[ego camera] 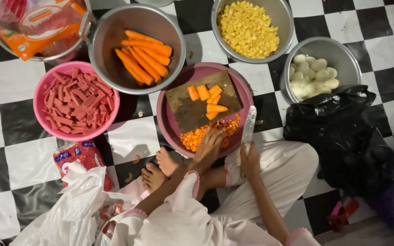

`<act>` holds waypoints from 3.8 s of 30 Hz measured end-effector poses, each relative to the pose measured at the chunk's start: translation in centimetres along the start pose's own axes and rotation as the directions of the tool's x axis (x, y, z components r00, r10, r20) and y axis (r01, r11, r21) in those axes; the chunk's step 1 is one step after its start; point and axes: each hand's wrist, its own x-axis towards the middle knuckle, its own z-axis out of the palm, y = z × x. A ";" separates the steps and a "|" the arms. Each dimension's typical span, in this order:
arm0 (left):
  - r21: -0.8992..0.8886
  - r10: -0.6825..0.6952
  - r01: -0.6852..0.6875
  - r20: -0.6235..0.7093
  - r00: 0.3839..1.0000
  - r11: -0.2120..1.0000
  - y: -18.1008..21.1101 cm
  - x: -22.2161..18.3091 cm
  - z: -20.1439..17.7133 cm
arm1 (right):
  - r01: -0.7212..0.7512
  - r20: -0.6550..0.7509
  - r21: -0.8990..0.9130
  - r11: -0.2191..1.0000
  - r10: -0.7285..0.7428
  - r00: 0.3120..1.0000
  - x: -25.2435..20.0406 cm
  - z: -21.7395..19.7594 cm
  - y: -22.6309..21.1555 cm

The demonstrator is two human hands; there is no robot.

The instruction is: Dicing carrots into small pieces on a cutting board using a knife while sitting on the floor.

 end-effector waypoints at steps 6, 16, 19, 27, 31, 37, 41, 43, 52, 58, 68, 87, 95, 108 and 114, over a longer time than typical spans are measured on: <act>0.392 -0.100 0.040 0.135 0.986 0.919 -3.2 8.9 -2.5 | -0.039 0.118 -0.025 0.999 0.042 0.992 -0.1 -1.4 -2.5; -0.041 -0.677 0.710 0.270 0.685 0.703 -4.5 7.2 -8.0 | -0.057 0.150 -0.069 0.996 0.067 0.986 -0.1 -2.1 -4.3; -0.052 -0.764 0.778 0.161 0.625 0.626 -5.0 5.0 -10.0 | 0.263 0.108 -0.200 0.944 -0.246 0.963 0.0 0.5 -4.6; -0.178 -0.778 0.778 0.089 0.622 0.603 -3.7 4.8 -12.9 | 0.811 -0.062 -0.520 0.268 -0.959 0.277 3.2 8.6 -11.1; -0.153 -0.759 0.770 0.132 0.638 0.620 -4.8 4.6 -12.4 | 0.342 0.223 -0.227 0.912 -0.293 0.930 3.8 10.1 -13.7; -0.123 -0.725 0.740 0.151 0.672 0.661 -6.3 2.8 -11.2 | 0.580 0.095 -0.217 0.785 -0.575 0.813 2.6 8.2 -13.8; -0.169 -0.730 0.742 0.139 0.670 0.649 -5.1 2.3 -11.3 | 0.698 -0.042 -0.356 0.622 -0.756 0.653 1.1 7.5 -14.1; -0.160 -0.737 0.755 0.163 0.655 0.636 -4.5 2.9 -12.1 | 0.646 -0.014 -0.284 0.708 -0.677 0.736 0.3 8.2 -14.6; -0.046 -0.734 0.754 0.195 0.651 0.656 -5.5 3.2 -11.6 | 0.455 0.189 -0.531 0.715 -0.423 0.886 1.5 11.8 -13.9; -0.078 -0.723 0.743 0.179 0.667 0.665 -5.3 2.9 -11.4 | 0.370 0.275 -0.457 0.809 -0.267 0.924 3.1 11.3 -14.4; -0.199 -0.728 0.735 0.120 0.675 0.648 -3.4 2.8 -12.1 | 0.249 0.475 -0.387 0.888 -0.040 0.879 4.1 6.8 -16.6; -0.169 -0.741 0.754 0.144 0.656 0.634 -4.8 2.2 -11.1 | 0.342 0.183 -0.568 0.748 -0.290 0.939 1.6 11.6 -14.6; -0.199 -0.747 0.761 0.156 0.646 0.617 -4.7 2.3 -11.5 | 0.155 0.493 -0.415 0.897 0.079 0.867 6.2 12.9 -13.7; -0.400 -0.790 0.773 0.167 0.590 0.493 -5.5 1.7 -10.7 | 0.480 -0.026 -0.678 0.557 -0.670 0.741 0.7 7.9 -15.2; -0.485 -0.805 0.772 0.205 0.557 0.411 -5.8 1.7 -10.7 | 0.397 0.274 -0.359 0.845 -0.311 0.910 0.0 7.4 -16.9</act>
